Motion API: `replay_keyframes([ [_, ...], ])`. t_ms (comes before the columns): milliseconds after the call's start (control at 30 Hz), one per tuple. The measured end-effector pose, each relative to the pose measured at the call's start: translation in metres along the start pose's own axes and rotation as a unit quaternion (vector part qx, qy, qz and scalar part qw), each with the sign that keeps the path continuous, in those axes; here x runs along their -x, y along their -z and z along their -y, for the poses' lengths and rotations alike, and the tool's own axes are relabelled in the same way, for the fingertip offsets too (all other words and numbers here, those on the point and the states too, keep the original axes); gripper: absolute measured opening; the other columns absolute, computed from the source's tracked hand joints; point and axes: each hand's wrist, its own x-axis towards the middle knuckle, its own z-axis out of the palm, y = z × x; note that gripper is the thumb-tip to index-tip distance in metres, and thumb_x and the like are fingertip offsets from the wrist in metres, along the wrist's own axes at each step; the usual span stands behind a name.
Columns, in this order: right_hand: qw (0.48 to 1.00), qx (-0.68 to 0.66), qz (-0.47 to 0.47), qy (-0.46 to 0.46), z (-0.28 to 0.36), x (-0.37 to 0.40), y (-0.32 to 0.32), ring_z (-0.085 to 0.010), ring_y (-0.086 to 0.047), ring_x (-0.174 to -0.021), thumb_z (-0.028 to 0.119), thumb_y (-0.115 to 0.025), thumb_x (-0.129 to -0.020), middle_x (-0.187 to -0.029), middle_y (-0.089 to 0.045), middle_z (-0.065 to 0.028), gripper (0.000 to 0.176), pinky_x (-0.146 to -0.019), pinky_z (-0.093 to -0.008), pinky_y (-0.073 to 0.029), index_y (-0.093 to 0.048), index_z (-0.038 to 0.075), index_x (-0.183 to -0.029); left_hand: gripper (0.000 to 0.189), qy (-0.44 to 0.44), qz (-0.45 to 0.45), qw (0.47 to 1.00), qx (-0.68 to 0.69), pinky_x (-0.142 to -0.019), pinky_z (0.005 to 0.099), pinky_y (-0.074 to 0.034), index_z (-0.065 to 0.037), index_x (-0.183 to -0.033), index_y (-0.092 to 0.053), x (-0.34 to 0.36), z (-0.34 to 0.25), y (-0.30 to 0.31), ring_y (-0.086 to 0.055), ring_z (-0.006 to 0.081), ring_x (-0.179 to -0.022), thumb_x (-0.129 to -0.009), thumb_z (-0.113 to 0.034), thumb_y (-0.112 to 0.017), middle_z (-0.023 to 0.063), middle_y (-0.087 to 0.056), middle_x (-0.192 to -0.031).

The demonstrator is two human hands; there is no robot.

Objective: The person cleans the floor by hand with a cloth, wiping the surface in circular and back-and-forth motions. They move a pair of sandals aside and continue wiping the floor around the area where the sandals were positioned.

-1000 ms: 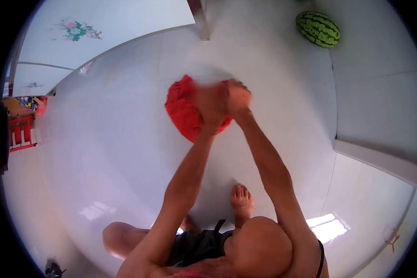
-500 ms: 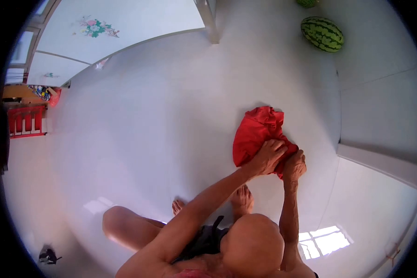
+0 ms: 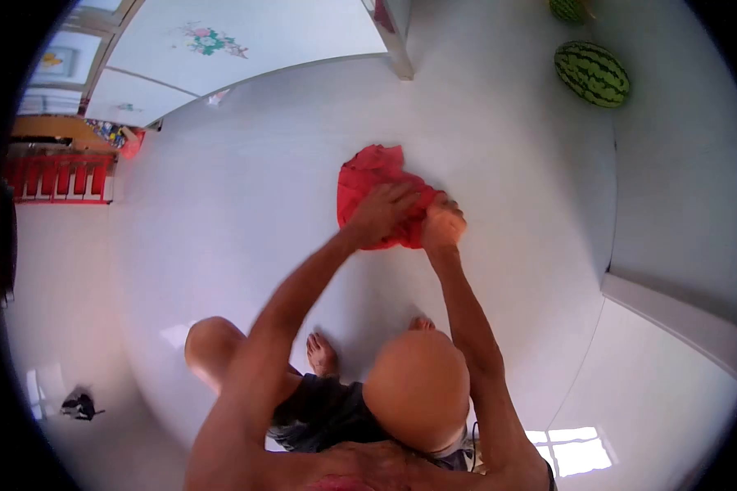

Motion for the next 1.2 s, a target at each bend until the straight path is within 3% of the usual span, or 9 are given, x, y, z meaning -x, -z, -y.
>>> replay_keyframes([
  [67,0.999,-0.019,0.021,0.015,0.016,-0.011,-0.009,-0.0328,-0.074,-0.093,0.017,-0.082,-0.080,-0.104,-0.069,-0.0171,0.043,-0.070,-0.0426,-0.063,-0.056,0.003,-0.111,0.061,0.042,0.087,0.995,0.009,-0.107,0.0493,-0.049,-0.015,-0.149,-0.057,-0.010,0.028,0.033,-0.055,0.0329,-0.138,-0.090,-0.011,-0.073,0.0101,-0.055,-0.154],
  [133,0.995,-0.001,0.095,0.017,0.035,-0.021,0.006,-0.0331,-0.074,-0.097,0.016,-0.081,-0.083,-0.107,-0.069,-0.0179,0.041,-0.072,-0.0434,-0.063,-0.056,0.003,-0.113,0.044,0.046,0.128,0.991,-0.014,-0.103,0.0487,-0.052,-0.013,-0.137,-0.062,-0.016,0.070,0.053,-0.062,0.0331,-0.126,-0.094,-0.017,-0.070,0.0111,-0.063,-0.137],
  [233,0.992,-0.009,0.116,0.041,0.029,-0.030,0.013,-0.0339,-0.074,-0.100,0.013,-0.077,-0.088,-0.110,-0.070,-0.0190,0.036,-0.075,-0.0441,-0.063,-0.056,0.002,-0.115,0.031,0.085,0.320,0.931,-0.151,-0.096,0.0502,-0.056,-0.011,-0.127,-0.064,-0.038,0.046,0.157,-0.069,0.0342,-0.113,-0.099,-0.023,-0.067,0.0112,-0.070,-0.121],
  [300,0.989,-0.018,0.132,0.061,0.022,-0.019,0.010,-0.0346,-0.074,-0.100,0.011,-0.074,-0.091,-0.111,-0.070,-0.0198,0.033,-0.075,-0.0445,-0.063,-0.055,0.001,-0.117,0.047,0.084,0.358,0.921,-0.124,-0.100,0.0482,-0.055,-0.016,-0.149,-0.054,-0.030,0.040,0.209,-0.061,0.0354,-0.130,-0.103,-0.020,-0.061,0.0122,-0.066,-0.139],
  [367,0.988,-0.030,0.141,0.064,0.021,-0.027,0.013,-0.0353,-0.074,-0.101,0.010,-0.071,-0.094,-0.112,-0.070,-0.0205,0.031,-0.075,-0.0450,-0.063,-0.055,0.000,-0.119,0.045,0.112,0.259,0.957,-0.063,-0.103,0.0513,-0.053,-0.014,-0.147,-0.055,-0.001,0.048,0.213,-0.059,0.0374,-0.133,-0.104,-0.024,-0.062,0.0131,-0.065,-0.141],
  [500,0.986,-0.068,0.149,0.019,0.019,-0.028,0.017,-0.0377,-0.074,-0.099,0.021,-0.069,-0.100,-0.111,-0.070,-0.0220,0.034,-0.075,-0.0453,-0.062,-0.055,0.000,-0.122,0.058,0.032,0.062,0.997,-0.013,-0.105,0.0587,-0.049,-0.018,-0.157,-0.049,0.056,0.093,0.125,-0.051,0.0423,-0.141,-0.104,-0.038,-0.062,0.0208,-0.046,-0.160],
  [633,0.986,-0.122,0.115,-0.010,0.023,-0.010,0.025,-0.0382,-0.074,-0.098,0.037,-0.070,-0.101,-0.111,-0.067,-0.0222,0.054,-0.076,-0.0448,-0.062,-0.051,0.000,-0.136,0.076,0.110,0.048,0.991,0.057,-0.124,0.0641,-0.027,-0.023,-0.165,-0.041,0.075,0.086,0.023,-0.024,0.0534,-0.157,-0.102,-0.062,-0.056,0.0270,-0.024,-0.172],
  [900,0.992,-0.029,0.120,0.015,0.028,0.008,0.021,-0.0350,-0.074,-0.095,0.041,-0.073,-0.100,-0.117,-0.060,-0.0216,0.071,-0.073,-0.0431,-0.063,-0.041,-0.001,-0.147,0.069,0.119,-0.132,0.984,0.013,-0.124,0.0696,-0.020,-0.020,-0.155,-0.057,0.065,0.059,-0.020,-0.021,0.0526,-0.158,-0.094,-0.046,-0.074,0.0271,-0.030,-0.169],
  [1200,0.976,0.109,0.177,0.069,0.002,-0.018,-0.002,-0.0361,-0.077,-0.091,0.022,-0.065,-0.096,-0.102,-0.072,-0.0225,0.035,-0.073,-0.0468,-0.062,-0.053,-0.002,-0.118,0.062,-0.014,-0.124,0.990,0.069,-0.122,0.0674,-0.024,-0.015,-0.146,-0.064,0.009,0.079,-0.021,-0.025,0.0471,-0.158,-0.093,-0.044,-0.076,0.0256,-0.031,-0.169],
])
